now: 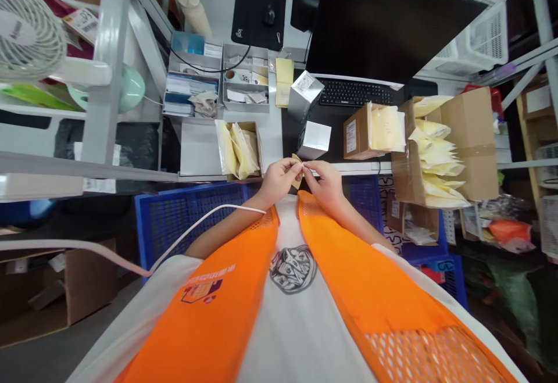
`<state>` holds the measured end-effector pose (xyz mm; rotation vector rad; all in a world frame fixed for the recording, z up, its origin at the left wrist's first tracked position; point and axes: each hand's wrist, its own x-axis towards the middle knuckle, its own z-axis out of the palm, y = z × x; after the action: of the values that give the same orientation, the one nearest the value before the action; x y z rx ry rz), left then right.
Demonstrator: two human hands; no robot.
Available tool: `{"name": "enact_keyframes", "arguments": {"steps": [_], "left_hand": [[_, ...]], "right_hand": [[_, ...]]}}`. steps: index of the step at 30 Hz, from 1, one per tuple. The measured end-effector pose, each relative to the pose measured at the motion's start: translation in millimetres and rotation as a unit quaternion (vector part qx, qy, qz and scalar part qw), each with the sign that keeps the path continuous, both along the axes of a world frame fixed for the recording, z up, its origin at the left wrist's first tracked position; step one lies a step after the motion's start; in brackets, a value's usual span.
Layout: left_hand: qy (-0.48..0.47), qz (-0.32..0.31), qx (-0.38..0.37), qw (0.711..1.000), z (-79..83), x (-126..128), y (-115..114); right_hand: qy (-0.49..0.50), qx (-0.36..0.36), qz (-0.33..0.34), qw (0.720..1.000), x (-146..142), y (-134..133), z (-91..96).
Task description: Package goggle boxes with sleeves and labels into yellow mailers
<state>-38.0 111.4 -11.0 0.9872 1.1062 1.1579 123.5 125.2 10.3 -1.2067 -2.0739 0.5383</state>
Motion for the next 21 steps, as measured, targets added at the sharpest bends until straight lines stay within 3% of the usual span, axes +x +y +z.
{"name": "enact_keyframes", "arguments": {"steps": [3, 7, 12, 16, 21], "left_hand": [[0.054, 0.006, 0.032, 0.998, -1.1, 1.3, -1.4], [0.191, 0.009, 0.146, 0.971, 1.1, 1.0, -2.4], [0.256, -0.008, 0.213, 0.943, 0.8, 0.5, -3.7], [0.213, -0.014, 0.170, 0.962, -0.3, 1.0, -6.5], [0.069, -0.030, 0.028, 0.997, 0.3, 0.7, -7.2]], "right_hand": [[-0.011, -0.001, -0.017, 1.000, 0.5, -3.0, -0.1], [-0.007, -0.007, -0.040, 0.999, 1.8, -5.8, 2.0], [0.039, -0.097, -0.062, 0.993, 6.0, -3.6, 2.5], [0.084, -0.149, -0.056, 0.984, 8.3, -1.2, 0.3], [0.100, -0.137, -0.018, 0.985, 8.0, -1.4, -2.3]]}}
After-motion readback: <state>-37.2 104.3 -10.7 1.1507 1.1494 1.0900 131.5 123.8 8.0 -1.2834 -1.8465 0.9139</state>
